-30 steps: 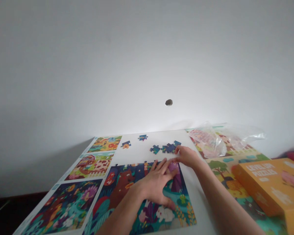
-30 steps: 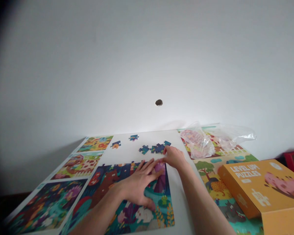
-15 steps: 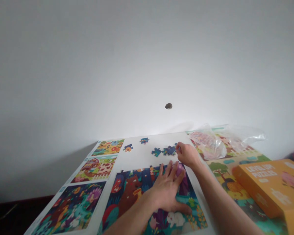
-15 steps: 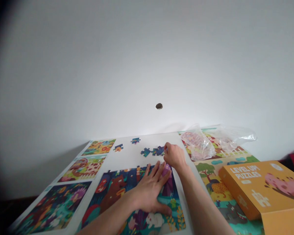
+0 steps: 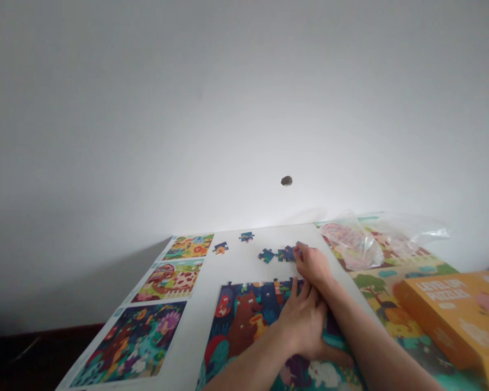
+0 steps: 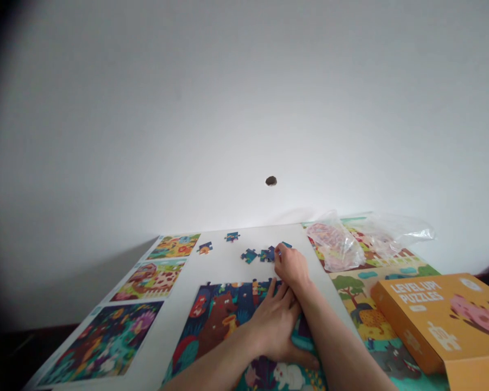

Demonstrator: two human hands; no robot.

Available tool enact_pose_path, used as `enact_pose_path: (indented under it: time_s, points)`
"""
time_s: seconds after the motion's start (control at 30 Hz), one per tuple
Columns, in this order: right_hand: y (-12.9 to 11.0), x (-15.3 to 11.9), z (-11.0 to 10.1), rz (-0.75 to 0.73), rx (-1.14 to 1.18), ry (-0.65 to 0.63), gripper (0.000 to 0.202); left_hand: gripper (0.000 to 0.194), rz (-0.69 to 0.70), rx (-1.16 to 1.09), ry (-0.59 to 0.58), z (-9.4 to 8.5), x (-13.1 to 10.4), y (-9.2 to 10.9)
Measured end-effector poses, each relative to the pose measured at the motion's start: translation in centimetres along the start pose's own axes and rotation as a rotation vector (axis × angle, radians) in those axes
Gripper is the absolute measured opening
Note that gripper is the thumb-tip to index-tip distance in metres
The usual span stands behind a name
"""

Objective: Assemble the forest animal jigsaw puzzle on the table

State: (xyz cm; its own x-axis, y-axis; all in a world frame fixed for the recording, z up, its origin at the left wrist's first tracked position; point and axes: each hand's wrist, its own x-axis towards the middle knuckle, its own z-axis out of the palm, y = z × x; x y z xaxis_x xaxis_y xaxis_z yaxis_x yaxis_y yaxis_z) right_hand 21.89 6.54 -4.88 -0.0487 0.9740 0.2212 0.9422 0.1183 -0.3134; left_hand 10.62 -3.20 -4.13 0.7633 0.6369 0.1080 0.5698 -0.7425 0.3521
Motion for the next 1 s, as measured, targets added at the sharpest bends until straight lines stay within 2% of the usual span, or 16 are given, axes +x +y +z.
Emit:
enact_pose_path:
  time_s: [0.17,0.27,0.4,0.43,0.5,0.53,0.63,0.7,0.77,0.83,0.9,0.93,1.0]
  points:
    - [-0.1,0.3,1.2,0.089,-0.055,-0.04,0.025,0.102,-0.021,0.013,-0.001,0.2,-0.1,0.0]
    - [-0.6,0.6,1.3,0.092,-0.124,-0.073,0.026,0.102,-0.005,0.023,0.001,0.4,0.1,0.0]
    - [-1.4,1.2,1.2,0.099,-0.119,-0.014,0.024,0.098,-0.022,-0.036,0.114,0.8,0.3,-0.4]
    - [-1.5,1.3,1.3,0.149,-0.059,0.041,0.025,0.086,-0.057,-0.076,0.16,0.9,0.2,-0.7]
    - [-1.5,1.7,1.7,0.276,0.145,0.187,0.029,0.038,-0.159,-0.171,0.247,1.1,0.1,-1.3]
    - [-1.4,1.8,1.9,0.318,0.263,0.26,0.031,0.027,-0.229,-0.223,0.298,1.2,0.1,-1.6]
    - [-1.2,1.7,3.0,0.291,0.483,0.409,0.034,0.038,-0.453,-0.356,0.473,1.5,0.1,-2.3]
    - [-1.4,1.6,3.5,0.193,0.53,0.414,0.031,0.039,-0.542,-0.433,0.547,1.3,0.1,-2.9]
    - [-1.8,1.5,3.7,0.122,0.541,0.389,0.027,0.04,-0.548,-0.499,0.567,0.5,-0.3,-4.2]
    - [-2.2,1.5,3.7,0.103,0.514,0.367,0.023,0.037,-0.509,-0.455,0.564,-1.0,-1.8,-6.8]
    - [-2.6,1.6,3.5,0.098,0.474,0.346,0.021,0.037,-0.459,-0.228,0.615,-2.9,-4.3,-10.4]
    - [-2.8,1.6,3.5,0.093,0.456,0.336,0.021,0.037,-0.481,-0.083,0.649,-3.9,-5.8,-12.4]
    - [-3.1,1.7,3.4,0.084,0.436,0.319,0.02,0.038,-0.61,0.171,0.676,-5.3,-8.5,-16.0]
